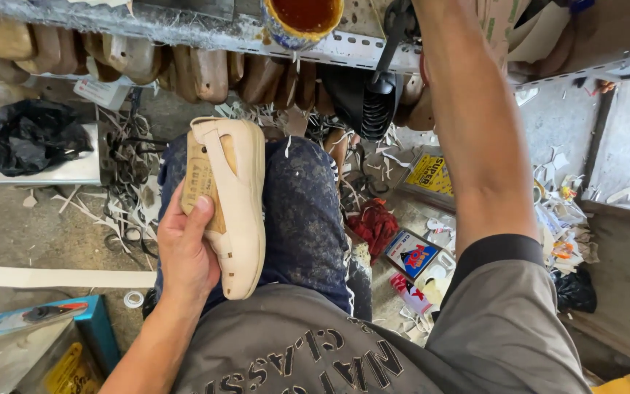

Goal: Fitting and securing a shoe upper onto a last using a hammer in a workshop environment.

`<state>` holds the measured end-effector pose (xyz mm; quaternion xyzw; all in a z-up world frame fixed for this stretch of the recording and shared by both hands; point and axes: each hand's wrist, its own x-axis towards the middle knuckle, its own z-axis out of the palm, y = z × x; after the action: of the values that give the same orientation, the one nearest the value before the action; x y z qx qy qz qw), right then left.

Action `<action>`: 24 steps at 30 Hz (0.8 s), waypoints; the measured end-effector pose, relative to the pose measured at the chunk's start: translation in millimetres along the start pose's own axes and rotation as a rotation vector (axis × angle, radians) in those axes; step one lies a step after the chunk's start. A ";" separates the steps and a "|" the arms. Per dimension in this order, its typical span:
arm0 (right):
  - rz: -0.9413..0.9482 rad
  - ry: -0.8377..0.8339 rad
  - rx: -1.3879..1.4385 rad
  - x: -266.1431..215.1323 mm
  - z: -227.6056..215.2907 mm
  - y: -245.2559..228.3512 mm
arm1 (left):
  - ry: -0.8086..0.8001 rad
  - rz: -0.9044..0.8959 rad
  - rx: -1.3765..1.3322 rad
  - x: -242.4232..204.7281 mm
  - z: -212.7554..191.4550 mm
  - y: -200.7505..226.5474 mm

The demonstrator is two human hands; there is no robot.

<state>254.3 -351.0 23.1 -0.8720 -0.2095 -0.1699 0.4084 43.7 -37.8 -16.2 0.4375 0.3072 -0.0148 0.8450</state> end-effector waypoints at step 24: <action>0.989 -0.094 0.302 -281.2 39.7 -126.9 | -0.130 0.210 0.295 -9.0 24.7 -64.4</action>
<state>-44.9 -310.2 -51.1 -0.8049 0.1873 0.1149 0.5512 30.0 -98.2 -47.9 0.5842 0.1994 0.0004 0.7867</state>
